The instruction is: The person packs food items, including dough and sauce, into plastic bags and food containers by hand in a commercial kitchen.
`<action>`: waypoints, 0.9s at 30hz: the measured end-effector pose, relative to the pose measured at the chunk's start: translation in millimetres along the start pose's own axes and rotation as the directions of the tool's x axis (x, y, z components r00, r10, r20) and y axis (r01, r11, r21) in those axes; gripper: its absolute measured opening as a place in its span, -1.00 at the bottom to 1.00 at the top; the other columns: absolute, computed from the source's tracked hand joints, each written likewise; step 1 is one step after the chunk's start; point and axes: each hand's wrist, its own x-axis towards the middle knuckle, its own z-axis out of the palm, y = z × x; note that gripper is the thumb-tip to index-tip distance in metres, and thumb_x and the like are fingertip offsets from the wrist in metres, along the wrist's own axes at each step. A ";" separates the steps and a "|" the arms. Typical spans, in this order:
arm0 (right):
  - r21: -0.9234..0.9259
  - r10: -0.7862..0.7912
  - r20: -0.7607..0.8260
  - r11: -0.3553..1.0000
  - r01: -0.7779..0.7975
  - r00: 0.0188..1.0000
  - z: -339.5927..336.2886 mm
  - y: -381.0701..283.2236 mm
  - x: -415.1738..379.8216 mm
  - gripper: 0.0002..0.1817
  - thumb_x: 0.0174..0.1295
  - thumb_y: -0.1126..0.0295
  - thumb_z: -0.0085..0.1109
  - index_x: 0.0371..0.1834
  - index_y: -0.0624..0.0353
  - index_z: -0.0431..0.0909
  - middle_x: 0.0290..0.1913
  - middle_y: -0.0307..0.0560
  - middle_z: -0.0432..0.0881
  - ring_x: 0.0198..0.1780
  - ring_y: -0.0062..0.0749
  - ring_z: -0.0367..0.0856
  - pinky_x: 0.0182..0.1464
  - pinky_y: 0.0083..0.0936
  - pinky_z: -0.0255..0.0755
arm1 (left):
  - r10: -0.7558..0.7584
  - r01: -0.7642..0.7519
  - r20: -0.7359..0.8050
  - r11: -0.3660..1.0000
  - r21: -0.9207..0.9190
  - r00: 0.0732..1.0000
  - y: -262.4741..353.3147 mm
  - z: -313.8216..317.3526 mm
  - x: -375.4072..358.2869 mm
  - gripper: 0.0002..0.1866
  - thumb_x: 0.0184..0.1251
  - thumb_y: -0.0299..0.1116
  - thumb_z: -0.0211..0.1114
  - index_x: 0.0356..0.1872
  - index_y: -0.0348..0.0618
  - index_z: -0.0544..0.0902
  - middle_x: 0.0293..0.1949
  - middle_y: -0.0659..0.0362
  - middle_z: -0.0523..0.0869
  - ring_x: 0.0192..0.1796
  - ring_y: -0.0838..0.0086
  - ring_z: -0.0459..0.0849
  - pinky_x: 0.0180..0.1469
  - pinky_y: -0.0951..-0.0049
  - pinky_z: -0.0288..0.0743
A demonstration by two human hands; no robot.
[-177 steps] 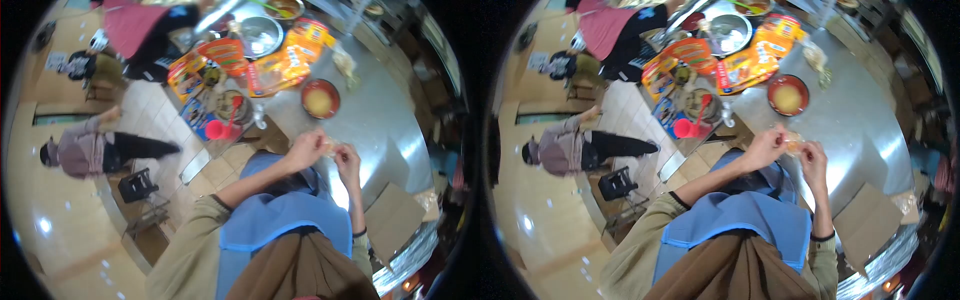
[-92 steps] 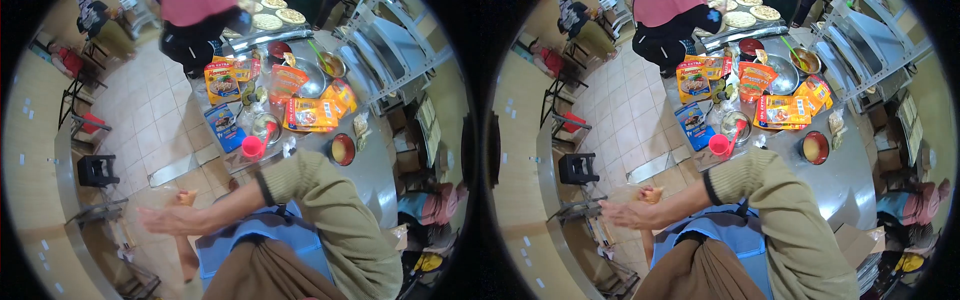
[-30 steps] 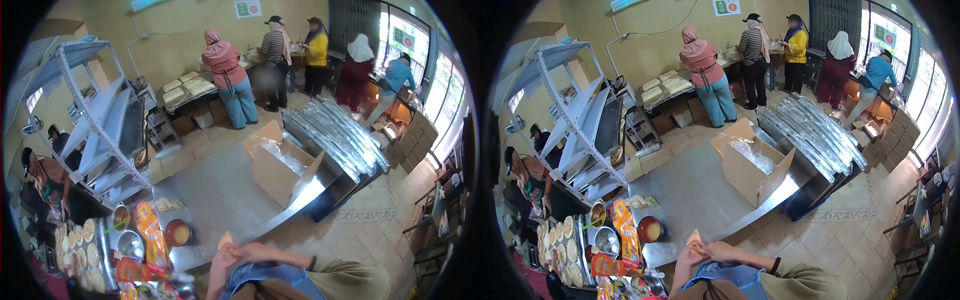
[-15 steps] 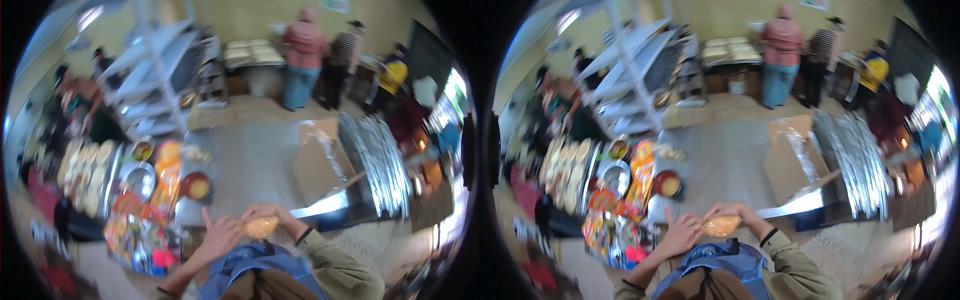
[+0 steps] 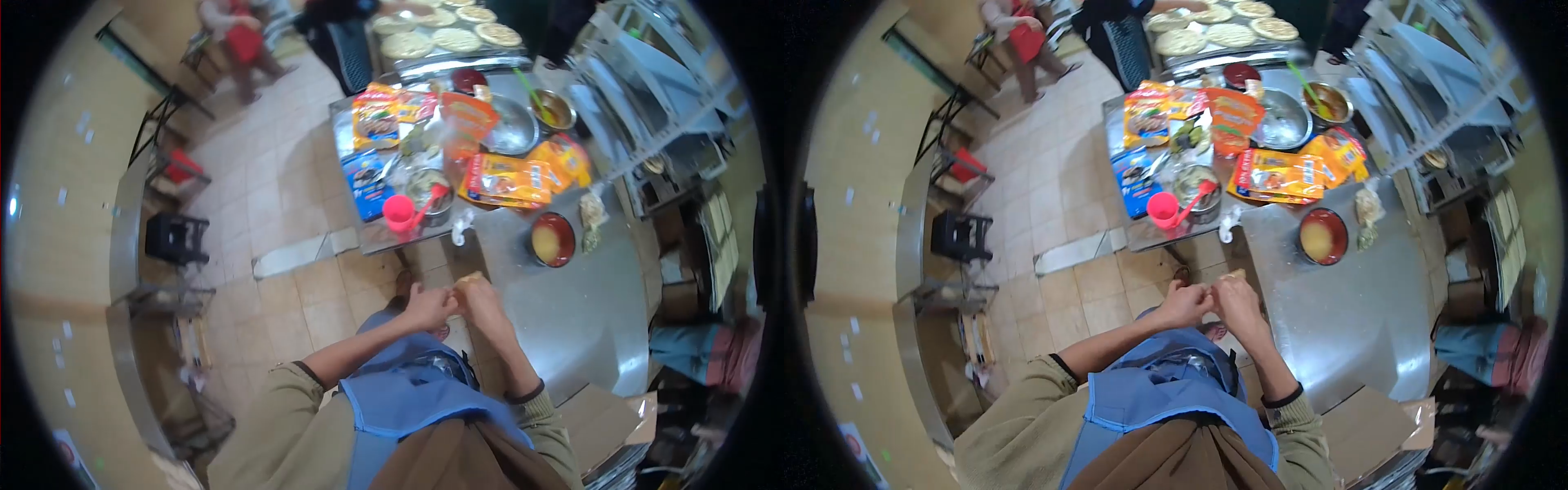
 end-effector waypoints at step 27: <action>0.414 -0.155 -0.356 0.858 0.305 0.921 130.5 -216.8 230.9 -0.81 0.17 0.32 0.19 -0.24 0.17 0.64 -0.39 -0.03 0.59 -0.27 -0.17 0.57 -0.20 -0.34 0.47 | -0.358 -0.087 -0.252 0.416 -0.905 0.899 -189.7 -285.5 -69.1 -0.74 0.38 -0.21 0.15 -0.16 -0.24 0.55 -0.18 0.18 0.64 -0.07 0.53 0.57 0.12 0.46 0.36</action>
